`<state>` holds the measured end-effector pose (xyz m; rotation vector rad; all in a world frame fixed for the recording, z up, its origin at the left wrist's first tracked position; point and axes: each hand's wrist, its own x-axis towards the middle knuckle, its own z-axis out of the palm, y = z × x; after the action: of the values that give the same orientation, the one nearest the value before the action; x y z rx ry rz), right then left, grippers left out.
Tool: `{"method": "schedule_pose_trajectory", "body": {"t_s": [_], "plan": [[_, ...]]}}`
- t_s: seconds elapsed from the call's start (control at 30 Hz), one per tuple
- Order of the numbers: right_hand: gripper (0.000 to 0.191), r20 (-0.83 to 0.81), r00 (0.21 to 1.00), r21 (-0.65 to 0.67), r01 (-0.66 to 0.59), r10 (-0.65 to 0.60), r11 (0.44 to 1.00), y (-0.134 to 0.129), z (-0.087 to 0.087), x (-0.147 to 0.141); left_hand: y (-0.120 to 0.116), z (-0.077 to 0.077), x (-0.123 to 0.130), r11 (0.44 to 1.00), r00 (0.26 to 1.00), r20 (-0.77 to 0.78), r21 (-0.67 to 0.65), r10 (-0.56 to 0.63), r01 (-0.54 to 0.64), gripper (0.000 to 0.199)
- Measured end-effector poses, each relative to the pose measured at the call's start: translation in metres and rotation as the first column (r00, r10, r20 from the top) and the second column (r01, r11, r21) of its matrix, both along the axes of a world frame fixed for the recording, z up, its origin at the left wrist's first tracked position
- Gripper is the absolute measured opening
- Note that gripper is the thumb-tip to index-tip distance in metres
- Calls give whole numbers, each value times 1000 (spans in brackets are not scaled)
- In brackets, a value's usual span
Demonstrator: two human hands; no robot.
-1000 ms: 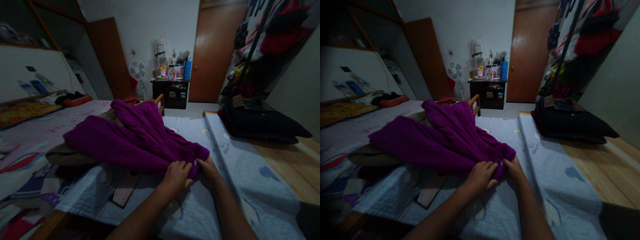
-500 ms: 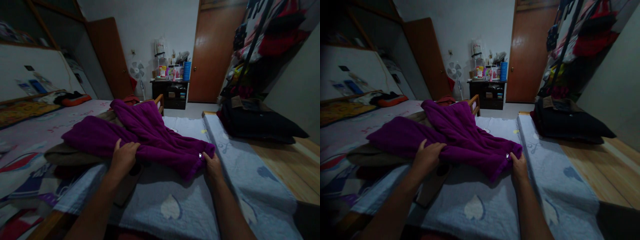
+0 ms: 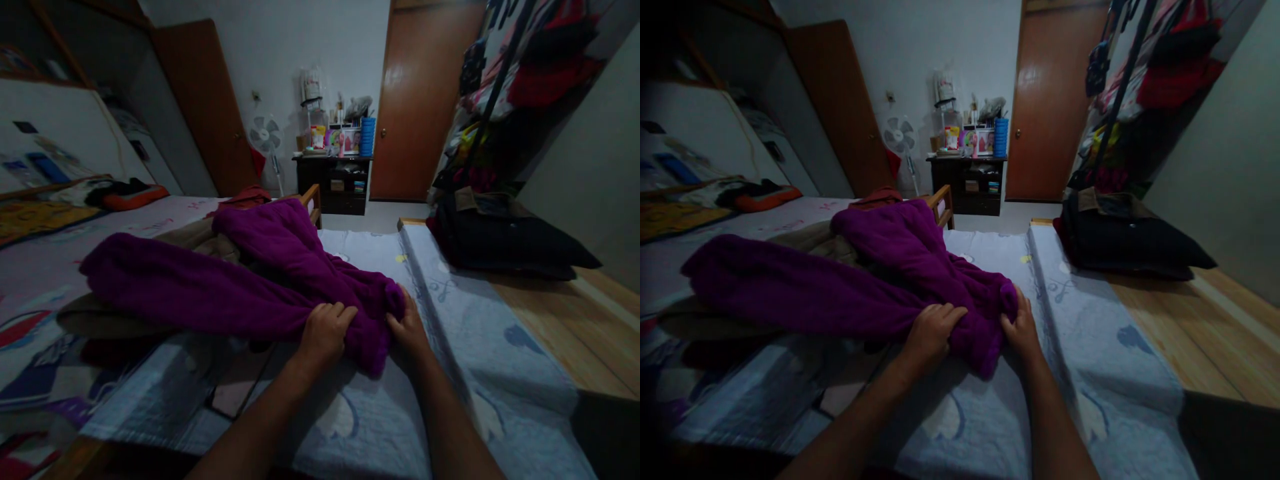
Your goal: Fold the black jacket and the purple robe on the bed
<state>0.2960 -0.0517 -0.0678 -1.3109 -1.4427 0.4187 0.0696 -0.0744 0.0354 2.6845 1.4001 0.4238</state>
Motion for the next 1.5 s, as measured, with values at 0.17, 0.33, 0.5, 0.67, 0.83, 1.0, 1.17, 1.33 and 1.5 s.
{"method": "schedule_pose_trajectory", "body": {"t_s": [0.17,0.33,0.5,0.67,0.83,1.0,1.17,1.33,1.5], "plan": [[57,94,990,61,96,-102,993,0,5,1,-4,-25,31,985,969,239,-145,-58,95,56],[38,61,967,55,243,-246,968,-2,9,1,8,-9,22,869,944,115,-370,-308,329,72],[48,122,992,-50,47,-41,998,-6,15,4,56,48,-2,810,910,-37,-471,-414,349,70],[79,213,956,-190,-162,202,968,-10,14,4,123,47,-18,998,927,-374,-70,-33,7,72],[94,189,928,-251,-271,321,929,-10,9,3,161,9,-39,995,878,-478,96,12,39,41],[91,119,944,-234,-275,308,932,-9,23,-2,160,-3,-54,998,850,-524,-1,52,-61,28],[84,187,962,-163,-168,198,972,2,55,5,135,17,-54,997,903,-425,-21,56,-72,26],[68,282,959,-57,-24,40,998,29,92,20,100,47,-35,999,955,-295,-18,24,-31,24],[52,368,917,52,142,-151,989,54,126,35,61,58,-3,1000,983,-185,-15,-21,19,30]]}}
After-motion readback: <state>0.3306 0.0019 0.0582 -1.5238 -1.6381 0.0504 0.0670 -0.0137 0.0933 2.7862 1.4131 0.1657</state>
